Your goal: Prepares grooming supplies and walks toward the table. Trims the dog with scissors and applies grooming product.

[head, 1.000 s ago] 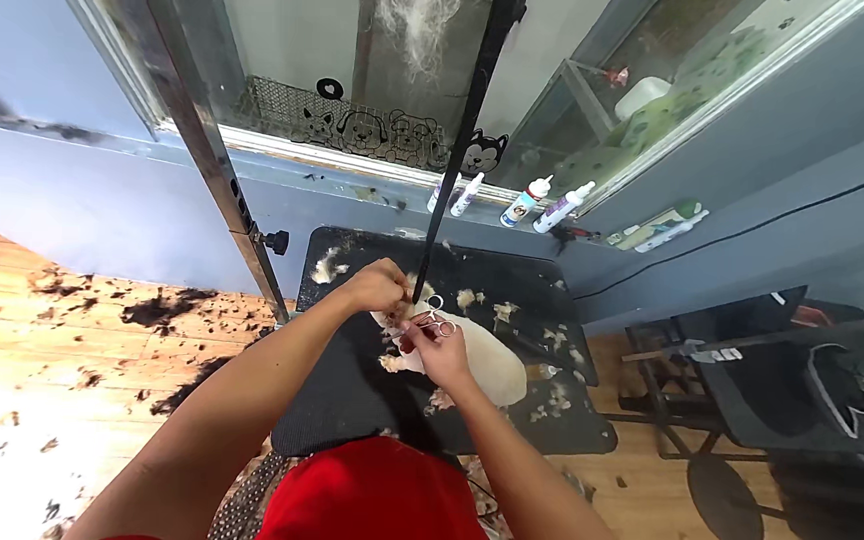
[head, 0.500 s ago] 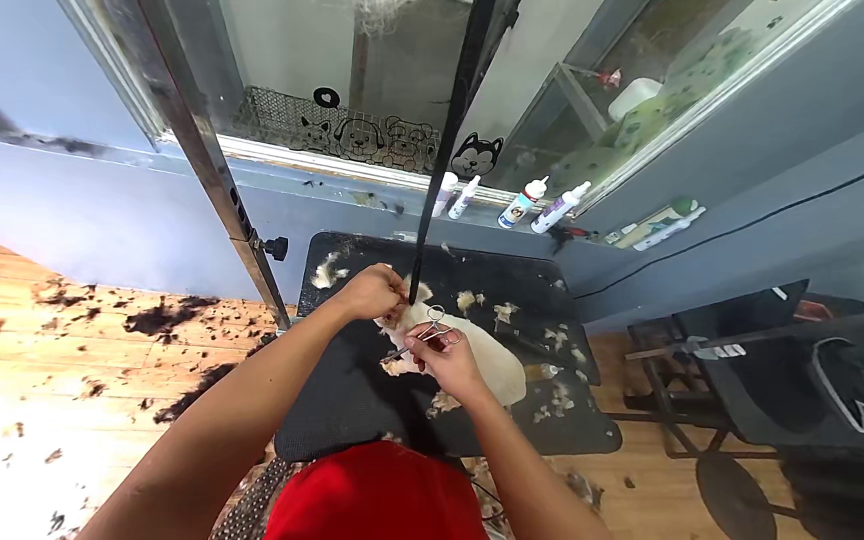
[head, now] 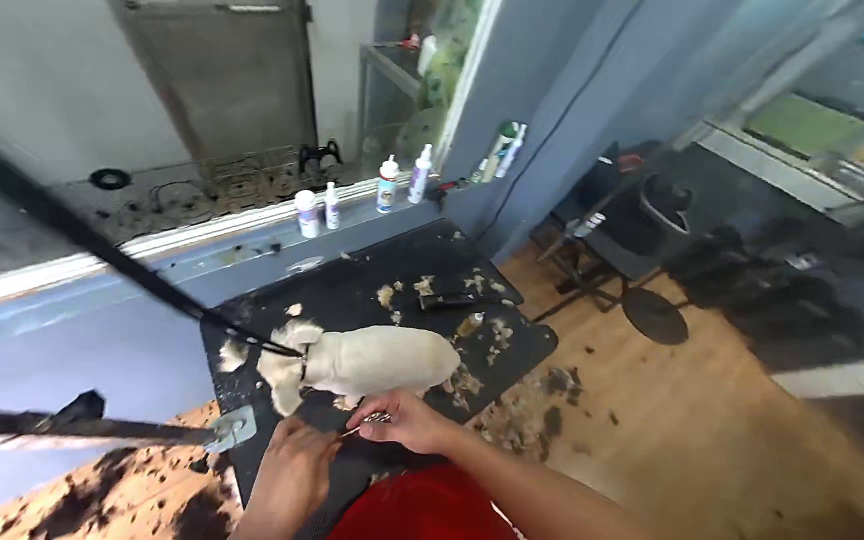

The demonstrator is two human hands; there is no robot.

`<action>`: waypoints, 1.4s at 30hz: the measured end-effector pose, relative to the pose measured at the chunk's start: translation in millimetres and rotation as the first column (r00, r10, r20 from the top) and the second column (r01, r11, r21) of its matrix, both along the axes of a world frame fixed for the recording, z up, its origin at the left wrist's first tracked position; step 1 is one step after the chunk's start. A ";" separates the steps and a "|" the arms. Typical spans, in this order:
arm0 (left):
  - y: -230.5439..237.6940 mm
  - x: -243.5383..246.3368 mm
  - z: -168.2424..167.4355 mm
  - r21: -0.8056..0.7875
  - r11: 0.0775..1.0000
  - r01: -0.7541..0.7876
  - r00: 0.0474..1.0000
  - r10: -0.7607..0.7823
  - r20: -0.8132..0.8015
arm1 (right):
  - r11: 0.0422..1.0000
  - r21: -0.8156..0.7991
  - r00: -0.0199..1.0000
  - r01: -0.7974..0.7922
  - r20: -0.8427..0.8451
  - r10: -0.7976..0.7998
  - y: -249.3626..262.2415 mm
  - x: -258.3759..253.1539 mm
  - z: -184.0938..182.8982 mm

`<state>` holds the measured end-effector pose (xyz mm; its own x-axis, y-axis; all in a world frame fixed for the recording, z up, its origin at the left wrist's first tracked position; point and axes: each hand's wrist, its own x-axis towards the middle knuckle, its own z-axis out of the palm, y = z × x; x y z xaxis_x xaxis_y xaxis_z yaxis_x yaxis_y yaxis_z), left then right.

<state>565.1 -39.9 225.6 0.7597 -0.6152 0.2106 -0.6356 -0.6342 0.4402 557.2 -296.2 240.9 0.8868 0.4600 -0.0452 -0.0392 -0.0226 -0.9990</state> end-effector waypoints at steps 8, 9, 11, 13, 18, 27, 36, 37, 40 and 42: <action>-2.5 -18.8 -30.2 0.250 0.947 0.199 0.971 -0.226 0.083 | 0.776 -0.363 0.857 -0.515 -0.237 0.458 -24.7 -0.8 -5.8; -6.4 -18.1 -31.5 0.274 0.938 0.210 0.967 -0.240 0.080 | 0.714 -0.431 0.833 -0.552 -0.240 0.499 -24.0 3.7 -4.3; -13.8 -16.2 -31.7 0.319 0.923 0.216 0.967 -0.248 0.065 | 0.571 -0.593 0.800 -0.567 -0.232 0.553 -20.6 11.8 1.6; -20.3 -13.8 -32.2 0.336 0.919 0.209 0.969 -0.242 0.060 | 0.512 -0.657 0.782 -0.554 -0.199 0.590 -18.4 17.4 5.0; -37.1 -10.9 -37.5 0.327 0.923 0.201 0.977 -0.214 0.002 | 0.530 -0.620 0.763 -0.579 -0.182 0.620 -31.9 27.0 -0.9; 67.8 -21.4 57.8 0.930 0.164 -0.330 0.438 0.899 -0.003 | 0.388 -0.608 0.667 -0.693 -0.334 0.666 -86.6 44.9 -11.0; 14.4 -191.2 19.0 0.614 0.138 -0.777 -0.030 0.966 -0.255 | 0.335 -0.329 0.434 -0.883 -0.302 0.849 -98.4 47.7 -18.0; -3.6 -218.9 1.5 0.633 0.096 -0.769 -0.100 0.958 -0.267 | 0.329 -0.346 0.431 -0.879 -0.279 0.858 -99.3 47.4 -20.7; -61.3 -302.4 -38.1 0.633 -0.097 -0.768 -0.397 0.847 -0.352 | 0.343 -0.374 0.439 -0.862 -0.211 0.873 -97.0 49.0 -25.9; -95.5 -366.9 -62.1 0.655 -0.221 -0.723 -0.590 0.691 -0.417 | 0.306 -0.384 0.409 -0.871 -0.225 0.884 -88.2 44.9 -31.6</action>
<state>198.2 -135.3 163.4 0.0725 0.8062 -0.5871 0.9918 0.0036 0.1274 602.1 -384.5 209.4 -0.0255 0.9087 -0.4167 0.2741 -0.3945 -0.8771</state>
